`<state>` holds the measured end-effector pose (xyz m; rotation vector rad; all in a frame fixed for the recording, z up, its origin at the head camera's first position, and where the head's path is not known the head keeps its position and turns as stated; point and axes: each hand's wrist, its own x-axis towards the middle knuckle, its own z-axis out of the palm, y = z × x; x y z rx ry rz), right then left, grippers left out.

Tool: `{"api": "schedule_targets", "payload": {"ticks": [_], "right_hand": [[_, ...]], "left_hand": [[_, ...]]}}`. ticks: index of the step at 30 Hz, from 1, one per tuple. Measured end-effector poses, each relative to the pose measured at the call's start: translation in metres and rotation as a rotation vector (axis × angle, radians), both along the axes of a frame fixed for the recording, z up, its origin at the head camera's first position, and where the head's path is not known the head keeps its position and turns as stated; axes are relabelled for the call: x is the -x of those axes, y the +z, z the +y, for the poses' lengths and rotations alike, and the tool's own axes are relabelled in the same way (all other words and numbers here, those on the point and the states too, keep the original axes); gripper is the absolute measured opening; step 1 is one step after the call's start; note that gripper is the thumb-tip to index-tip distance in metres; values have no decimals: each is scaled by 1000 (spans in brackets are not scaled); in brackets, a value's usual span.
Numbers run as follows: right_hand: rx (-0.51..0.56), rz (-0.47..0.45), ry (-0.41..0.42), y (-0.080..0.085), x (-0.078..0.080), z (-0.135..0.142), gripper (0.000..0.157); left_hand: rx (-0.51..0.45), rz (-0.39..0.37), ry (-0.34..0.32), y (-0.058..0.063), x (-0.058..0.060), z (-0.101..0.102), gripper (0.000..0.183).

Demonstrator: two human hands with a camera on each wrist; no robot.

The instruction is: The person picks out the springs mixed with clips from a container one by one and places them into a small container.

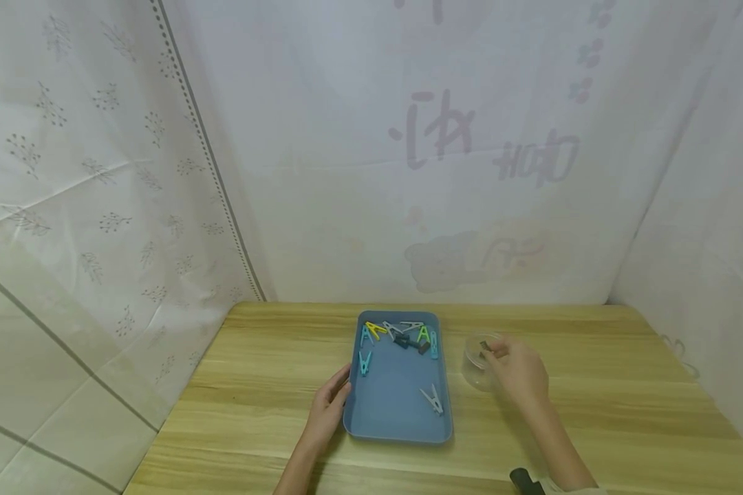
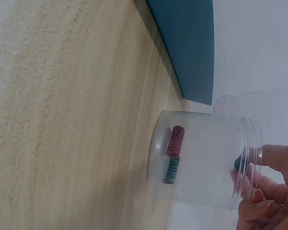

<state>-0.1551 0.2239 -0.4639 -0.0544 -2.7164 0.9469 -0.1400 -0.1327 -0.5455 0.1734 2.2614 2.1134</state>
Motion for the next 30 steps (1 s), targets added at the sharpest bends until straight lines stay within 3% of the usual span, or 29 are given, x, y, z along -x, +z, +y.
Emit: {"api": "schedule_targets", "payload": {"ticks": [16, 30], "right_hand": [[-10, -20, -4, -2, 1, 2, 29], [-19, -24, -6, 12, 2, 5, 29]], "left_hand": [[-5, -6, 1, -1, 0, 0, 48], [-6, -11, -5, 0, 0, 0, 49]]}}
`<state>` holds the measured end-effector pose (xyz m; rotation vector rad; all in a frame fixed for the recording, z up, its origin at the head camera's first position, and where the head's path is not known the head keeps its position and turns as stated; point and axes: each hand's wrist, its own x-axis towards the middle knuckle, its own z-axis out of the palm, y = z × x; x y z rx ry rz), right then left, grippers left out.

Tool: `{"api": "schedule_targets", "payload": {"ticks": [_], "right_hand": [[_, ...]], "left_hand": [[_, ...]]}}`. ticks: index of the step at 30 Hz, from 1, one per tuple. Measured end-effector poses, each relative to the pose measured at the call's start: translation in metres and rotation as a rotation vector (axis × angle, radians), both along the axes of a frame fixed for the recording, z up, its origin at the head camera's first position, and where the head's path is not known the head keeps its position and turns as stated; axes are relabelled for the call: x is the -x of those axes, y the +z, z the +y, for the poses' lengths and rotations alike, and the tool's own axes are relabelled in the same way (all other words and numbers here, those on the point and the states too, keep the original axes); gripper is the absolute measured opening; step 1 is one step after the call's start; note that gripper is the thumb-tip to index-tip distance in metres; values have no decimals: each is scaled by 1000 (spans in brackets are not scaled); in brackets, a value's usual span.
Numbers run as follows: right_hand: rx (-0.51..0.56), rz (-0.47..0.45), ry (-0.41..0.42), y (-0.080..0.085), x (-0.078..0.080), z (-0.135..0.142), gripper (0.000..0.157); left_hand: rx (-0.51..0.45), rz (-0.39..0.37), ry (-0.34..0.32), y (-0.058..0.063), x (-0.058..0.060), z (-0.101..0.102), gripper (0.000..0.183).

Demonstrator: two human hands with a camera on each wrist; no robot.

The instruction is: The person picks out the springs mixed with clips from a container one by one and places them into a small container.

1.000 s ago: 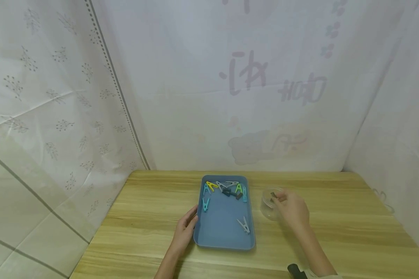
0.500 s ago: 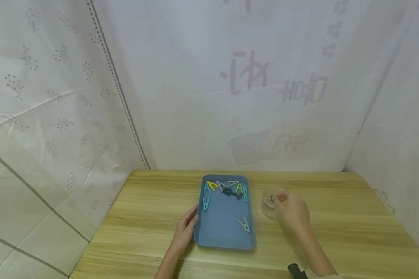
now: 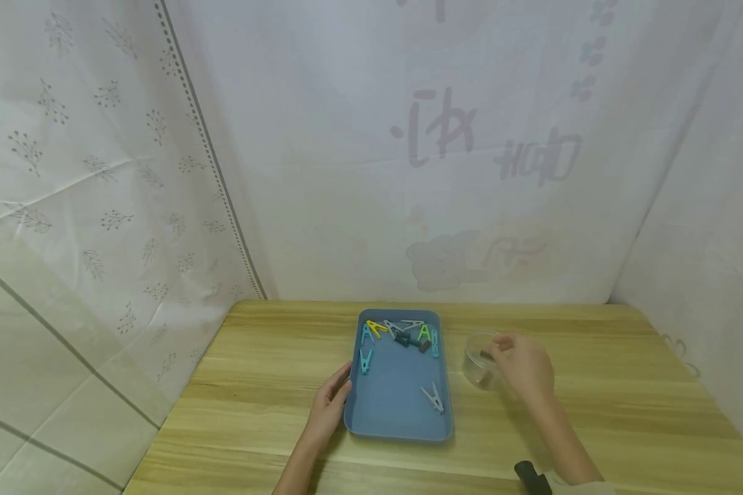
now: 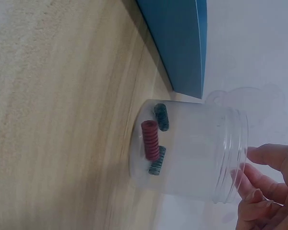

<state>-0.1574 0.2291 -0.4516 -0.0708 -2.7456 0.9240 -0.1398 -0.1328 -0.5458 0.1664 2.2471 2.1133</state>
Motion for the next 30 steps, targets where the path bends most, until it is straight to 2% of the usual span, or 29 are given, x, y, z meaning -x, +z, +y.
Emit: {"api": "schedule_targets", "payload": {"ticks": [20, 30], "right_hand": [[6, -50, 3, 13, 4, -5, 34], [-5, -37, 4, 19, 7, -10, 34]], "left_hand": [[5, 7, -9, 0, 0, -1, 49], [3, 8, -5, -1, 0, 0, 49]]}}
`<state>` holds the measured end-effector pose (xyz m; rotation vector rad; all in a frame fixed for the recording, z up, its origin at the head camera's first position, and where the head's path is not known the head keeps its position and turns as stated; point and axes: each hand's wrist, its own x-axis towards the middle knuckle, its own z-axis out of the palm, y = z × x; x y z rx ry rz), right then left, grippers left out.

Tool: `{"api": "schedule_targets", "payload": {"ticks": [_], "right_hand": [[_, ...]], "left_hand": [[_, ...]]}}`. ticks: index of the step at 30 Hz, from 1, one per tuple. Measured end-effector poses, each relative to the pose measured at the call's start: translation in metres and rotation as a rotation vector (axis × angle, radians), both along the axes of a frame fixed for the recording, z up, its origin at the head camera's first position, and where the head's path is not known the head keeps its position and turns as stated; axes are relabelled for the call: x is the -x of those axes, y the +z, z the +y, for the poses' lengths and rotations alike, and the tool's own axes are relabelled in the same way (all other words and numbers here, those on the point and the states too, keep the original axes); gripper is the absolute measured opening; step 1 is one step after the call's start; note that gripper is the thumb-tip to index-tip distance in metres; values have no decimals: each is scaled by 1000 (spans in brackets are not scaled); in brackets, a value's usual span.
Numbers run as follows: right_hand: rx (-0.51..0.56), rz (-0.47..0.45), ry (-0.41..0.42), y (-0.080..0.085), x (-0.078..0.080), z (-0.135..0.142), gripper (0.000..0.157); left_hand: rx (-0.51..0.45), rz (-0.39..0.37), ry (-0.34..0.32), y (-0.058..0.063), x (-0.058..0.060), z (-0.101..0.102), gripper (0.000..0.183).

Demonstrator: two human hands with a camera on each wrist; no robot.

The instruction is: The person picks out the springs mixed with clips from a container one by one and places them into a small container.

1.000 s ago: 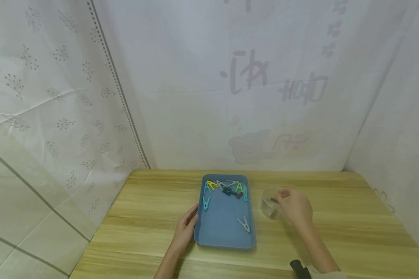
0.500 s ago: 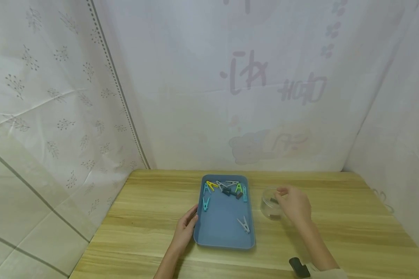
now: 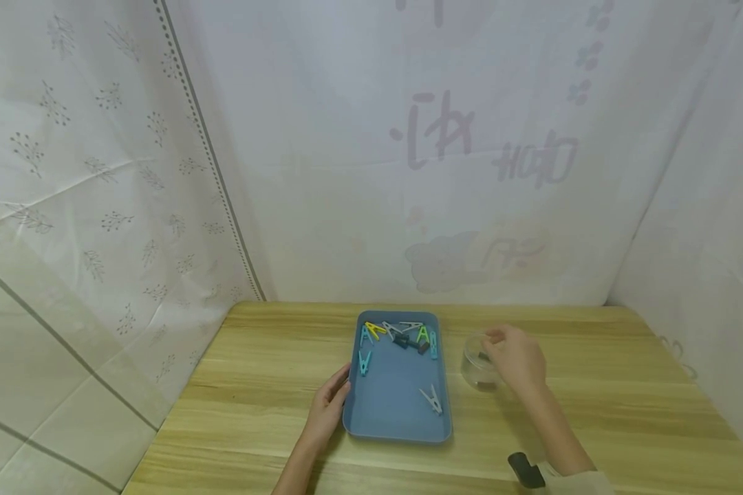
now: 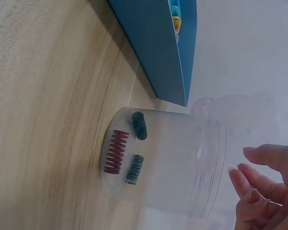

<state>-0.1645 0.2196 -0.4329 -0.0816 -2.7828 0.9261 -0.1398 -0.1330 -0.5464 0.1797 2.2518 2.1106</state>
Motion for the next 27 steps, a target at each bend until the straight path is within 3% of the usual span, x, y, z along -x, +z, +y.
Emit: {"api": "schedule_targets", "payload": {"ticks": [9, 27], "right_hand": [[-15, 62, 19, 3, 1, -7, 32], [-1, 6, 28, 9, 8, -19, 32]], "left_hand": [[30, 12, 18, -2, 0, 0, 48], [25, 8, 12, -1, 0, 0, 49]]}}
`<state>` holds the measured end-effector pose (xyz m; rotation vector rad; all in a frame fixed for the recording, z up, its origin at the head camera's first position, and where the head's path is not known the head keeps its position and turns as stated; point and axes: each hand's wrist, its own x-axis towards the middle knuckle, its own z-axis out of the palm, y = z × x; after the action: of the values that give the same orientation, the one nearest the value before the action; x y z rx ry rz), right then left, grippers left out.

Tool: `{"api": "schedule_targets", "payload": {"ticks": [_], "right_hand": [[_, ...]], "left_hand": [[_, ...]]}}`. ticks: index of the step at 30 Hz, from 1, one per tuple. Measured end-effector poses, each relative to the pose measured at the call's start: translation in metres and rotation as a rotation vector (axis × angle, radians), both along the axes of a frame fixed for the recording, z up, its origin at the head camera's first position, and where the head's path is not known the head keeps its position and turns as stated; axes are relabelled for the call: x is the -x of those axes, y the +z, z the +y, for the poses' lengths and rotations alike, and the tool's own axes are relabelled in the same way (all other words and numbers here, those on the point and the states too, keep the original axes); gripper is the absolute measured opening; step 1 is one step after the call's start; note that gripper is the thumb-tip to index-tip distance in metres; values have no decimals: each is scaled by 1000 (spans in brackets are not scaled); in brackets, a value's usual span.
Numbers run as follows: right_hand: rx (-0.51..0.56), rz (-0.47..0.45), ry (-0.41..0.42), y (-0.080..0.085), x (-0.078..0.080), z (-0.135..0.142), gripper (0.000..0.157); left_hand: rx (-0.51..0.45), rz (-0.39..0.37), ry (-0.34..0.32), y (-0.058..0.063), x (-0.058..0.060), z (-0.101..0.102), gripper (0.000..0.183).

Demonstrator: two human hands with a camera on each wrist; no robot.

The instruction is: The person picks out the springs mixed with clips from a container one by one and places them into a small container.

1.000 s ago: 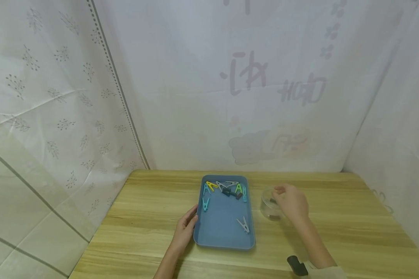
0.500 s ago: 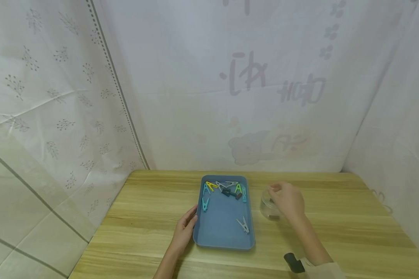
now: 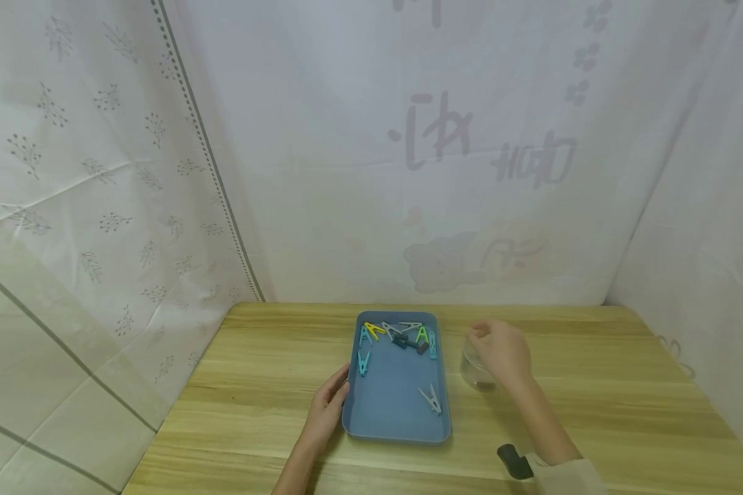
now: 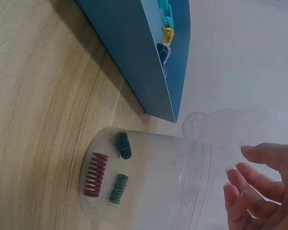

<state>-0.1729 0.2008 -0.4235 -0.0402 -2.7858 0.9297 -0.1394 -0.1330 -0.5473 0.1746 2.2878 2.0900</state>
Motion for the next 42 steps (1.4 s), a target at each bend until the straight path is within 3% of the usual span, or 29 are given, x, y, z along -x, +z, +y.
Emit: {"api": "schedule_targets", "payload": {"ticks": [22, 30, 42], "right_hand": [[65, 58, 74, 1, 2, -20, 29], [44, 11, 84, -1, 6, -29, 29], [94, -11, 131, -9, 12, -40, 25]], "left_hand": [[4, 6, 5, -1, 1, 0, 48], [15, 5, 5, -1, 2, 0, 48], [9, 3, 4, -1, 1, 0, 48]]}}
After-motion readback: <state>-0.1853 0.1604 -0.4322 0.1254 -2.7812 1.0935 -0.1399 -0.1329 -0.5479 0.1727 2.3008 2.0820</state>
